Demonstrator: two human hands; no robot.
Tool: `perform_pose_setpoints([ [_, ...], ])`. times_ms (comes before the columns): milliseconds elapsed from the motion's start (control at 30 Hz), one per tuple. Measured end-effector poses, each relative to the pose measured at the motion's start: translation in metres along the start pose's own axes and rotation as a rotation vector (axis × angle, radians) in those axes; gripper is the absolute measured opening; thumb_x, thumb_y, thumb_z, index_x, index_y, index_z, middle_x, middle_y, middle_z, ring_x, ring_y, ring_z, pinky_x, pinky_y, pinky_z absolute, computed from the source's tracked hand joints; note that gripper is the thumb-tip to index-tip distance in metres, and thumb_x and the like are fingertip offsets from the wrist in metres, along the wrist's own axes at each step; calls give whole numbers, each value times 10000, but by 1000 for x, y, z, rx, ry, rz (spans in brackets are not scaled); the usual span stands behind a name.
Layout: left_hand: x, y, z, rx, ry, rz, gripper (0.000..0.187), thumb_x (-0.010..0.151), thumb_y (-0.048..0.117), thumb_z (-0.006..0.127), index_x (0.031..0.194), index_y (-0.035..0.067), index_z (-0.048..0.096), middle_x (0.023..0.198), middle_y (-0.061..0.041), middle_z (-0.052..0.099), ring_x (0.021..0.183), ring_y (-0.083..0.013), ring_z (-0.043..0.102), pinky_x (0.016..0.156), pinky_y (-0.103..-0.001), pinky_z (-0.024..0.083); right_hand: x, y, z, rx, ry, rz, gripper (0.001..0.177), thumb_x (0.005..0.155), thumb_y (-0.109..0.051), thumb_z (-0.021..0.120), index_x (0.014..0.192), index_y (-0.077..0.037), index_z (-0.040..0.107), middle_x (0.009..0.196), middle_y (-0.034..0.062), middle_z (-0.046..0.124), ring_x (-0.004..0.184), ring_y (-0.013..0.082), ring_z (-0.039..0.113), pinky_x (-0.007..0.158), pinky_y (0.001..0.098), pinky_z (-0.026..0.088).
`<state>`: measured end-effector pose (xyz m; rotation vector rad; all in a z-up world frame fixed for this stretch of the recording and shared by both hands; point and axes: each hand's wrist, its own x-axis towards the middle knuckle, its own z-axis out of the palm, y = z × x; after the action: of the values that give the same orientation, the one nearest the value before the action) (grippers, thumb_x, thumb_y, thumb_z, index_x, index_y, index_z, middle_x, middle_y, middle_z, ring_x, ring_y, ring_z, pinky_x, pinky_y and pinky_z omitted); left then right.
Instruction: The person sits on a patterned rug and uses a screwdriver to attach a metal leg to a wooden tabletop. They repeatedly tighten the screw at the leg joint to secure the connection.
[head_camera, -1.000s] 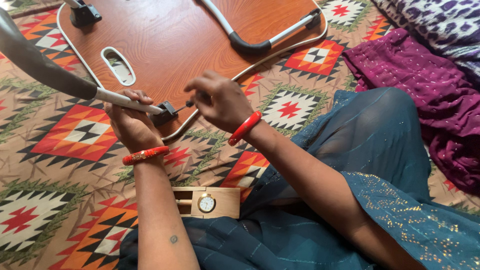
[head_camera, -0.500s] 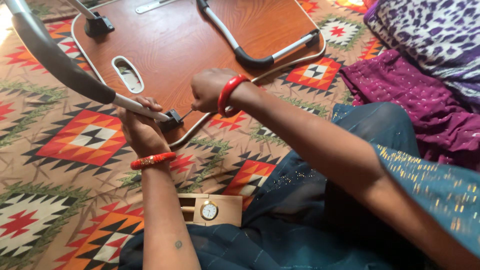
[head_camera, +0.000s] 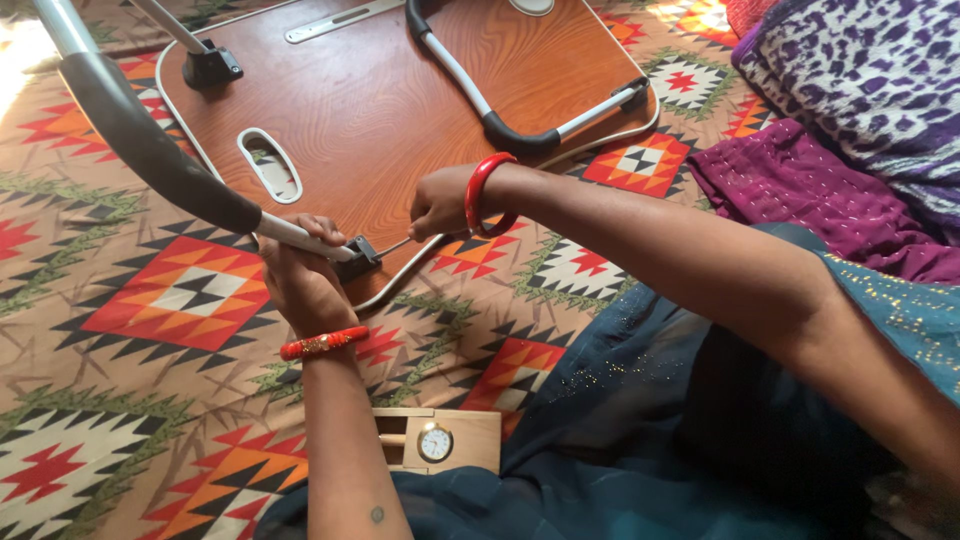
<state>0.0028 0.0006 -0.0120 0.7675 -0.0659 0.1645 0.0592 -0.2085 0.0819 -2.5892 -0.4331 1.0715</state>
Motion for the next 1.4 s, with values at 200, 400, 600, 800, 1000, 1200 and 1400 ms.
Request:
perform_pose_setpoints([
  [200, 0, 0, -1, -20, -4, -5, 439, 1126, 471, 421, 1008, 57, 507, 901, -65, 533, 858, -198, 541, 842, -364, 467, 8, -8, 3, -124, 28, -10, 367, 931, -402, 631, 904, -73, 791, 754, 139, 725, 737, 290, 699, 700, 439, 507],
  [400, 3, -3, 4, -49, 74, -4, 313, 1138, 342, 447, 1002, 64, 493, 872, -66, 513, 808, -183, 505, 780, -345, 448, 13, -4, 2, -12, -116, 187, 392, 942, -468, 618, 913, -157, 855, 791, 108, 717, 776, 262, 672, 704, 431, 511],
  [600, 2, 1, 9, -30, 120, -15, 256, 1102, 296, 456, 977, 75, 487, 847, -56, 518, 772, -169, 512, 747, -330, 460, 14, 3, 13, -42, -88, 150, 396, 946, -460, 612, 895, -153, 857, 837, 126, 762, 801, 273, 699, 734, 425, 515],
  [800, 4, 11, 15, -68, 101, -65, 221, 1114, 268, 474, 965, 105, 491, 845, -27, 510, 776, -138, 488, 760, -308, 439, 2, -18, 10, -173, 32, 227, 373, 907, -476, 664, 933, -138, 820, 973, 133, 790, 935, 322, 735, 813, 457, 543],
  [1000, 4, 18, 20, -81, 95, -90, 245, 1124, 259, 466, 931, 109, 487, 834, -15, 500, 777, -130, 471, 779, -299, 428, -19, -47, 3, -323, 142, 237, 371, 893, -460, 691, 997, -115, 778, 1045, 144, 747, 1017, 354, 703, 809, 493, 548],
  [1200, 3, 19, 24, -41, 99, -78, 188, 1091, 189, 489, 924, 106, 474, 840, -17, 501, 786, -129, 470, 792, -297, 430, -24, -56, 10, -459, 251, 165, 229, 858, -365, 714, 898, -151, 783, 954, 112, 754, 966, 310, 720, 744, 466, 543],
  [1400, 3, 21, 26, -57, 95, -84, 187, 1094, 185, 469, 929, 97, 477, 839, -22, 500, 787, -132, 476, 789, -295, 428, -25, -49, 16, -552, 302, 71, 168, 841, -318, 740, 824, -158, 788, 854, 107, 748, 862, 307, 732, 630, 454, 529],
])
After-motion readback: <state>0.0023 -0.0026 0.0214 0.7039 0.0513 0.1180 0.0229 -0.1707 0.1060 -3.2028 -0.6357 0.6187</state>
